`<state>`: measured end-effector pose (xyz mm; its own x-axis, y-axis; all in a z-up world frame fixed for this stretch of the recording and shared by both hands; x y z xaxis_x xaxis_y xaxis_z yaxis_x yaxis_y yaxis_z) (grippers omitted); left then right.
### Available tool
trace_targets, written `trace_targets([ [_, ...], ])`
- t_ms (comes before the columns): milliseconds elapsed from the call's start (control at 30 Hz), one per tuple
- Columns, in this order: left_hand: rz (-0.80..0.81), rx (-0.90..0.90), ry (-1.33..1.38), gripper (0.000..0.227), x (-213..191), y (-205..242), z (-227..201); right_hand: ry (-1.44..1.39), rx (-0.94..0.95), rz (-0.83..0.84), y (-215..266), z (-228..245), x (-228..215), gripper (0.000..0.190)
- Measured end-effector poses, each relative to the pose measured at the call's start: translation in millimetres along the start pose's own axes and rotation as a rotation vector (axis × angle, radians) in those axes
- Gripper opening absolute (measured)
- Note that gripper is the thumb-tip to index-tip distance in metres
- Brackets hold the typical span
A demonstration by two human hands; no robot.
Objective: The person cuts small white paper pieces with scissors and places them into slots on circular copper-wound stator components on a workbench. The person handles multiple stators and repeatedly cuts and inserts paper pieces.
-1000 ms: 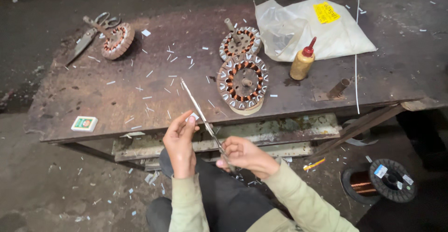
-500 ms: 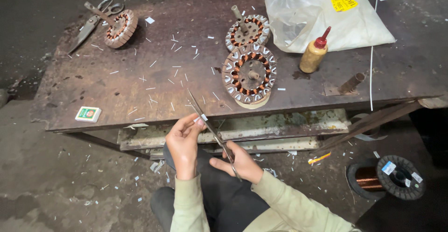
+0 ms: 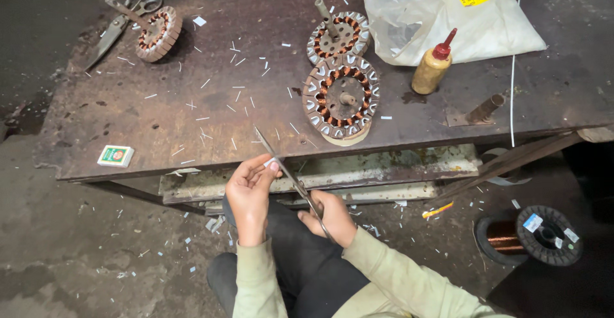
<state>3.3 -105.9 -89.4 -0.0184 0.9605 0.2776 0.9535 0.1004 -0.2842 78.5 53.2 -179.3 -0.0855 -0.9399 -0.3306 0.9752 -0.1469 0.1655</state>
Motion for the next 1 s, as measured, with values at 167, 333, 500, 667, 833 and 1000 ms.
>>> trace_targets([
  [167, -0.018, 0.03, -0.019, 0.026, -7.4, 2.4, 2.7, -0.074, 0.119, 0.097, 12.1, 9.4, -1.3, 0.037],
  [333, -0.059, 0.055, -0.015, 0.024, -17.4, -3.6, 0.9, -0.2, 0.286, 0.354, 19.3, 40.2, -11.2, 0.049],
  [500, 0.014, 0.033, 0.035, 0.022, -20.1, -7.7, -20.0, 0.058, -0.176, 0.243, 17.2, 76.6, -28.3, 0.063],
  [667, 0.078, 0.039, 0.103, 0.017, -20.4, 3.1, -49.7, 0.072, -0.341, 0.144, 30.9, 90.3, -38.0, 0.065],
  [833, 0.06, 0.065, 0.048, 0.019, -21.6, 4.7, -67.8, 0.034, -0.207, 0.09, 39.0, 106.6, -36.8, 0.058],
  [1000, -0.062, 0.083, 0.101, 0.03, -20.2, 2.6, -74.4, -0.351, 0.122, 0.373, 30.3, 128.0, -32.9, 0.027],
])
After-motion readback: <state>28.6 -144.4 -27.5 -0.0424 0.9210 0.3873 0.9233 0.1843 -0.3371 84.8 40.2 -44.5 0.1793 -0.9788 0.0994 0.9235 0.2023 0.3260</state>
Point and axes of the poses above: each hand's wrist, its own y-axis away from the middle knuckle, its own x-axis out of the palm, z = x × y, the point moved 3 cm from there along -y, towards the middle knuckle, and after that the axes turned 13 degrees about x, right-handed, at the moved point
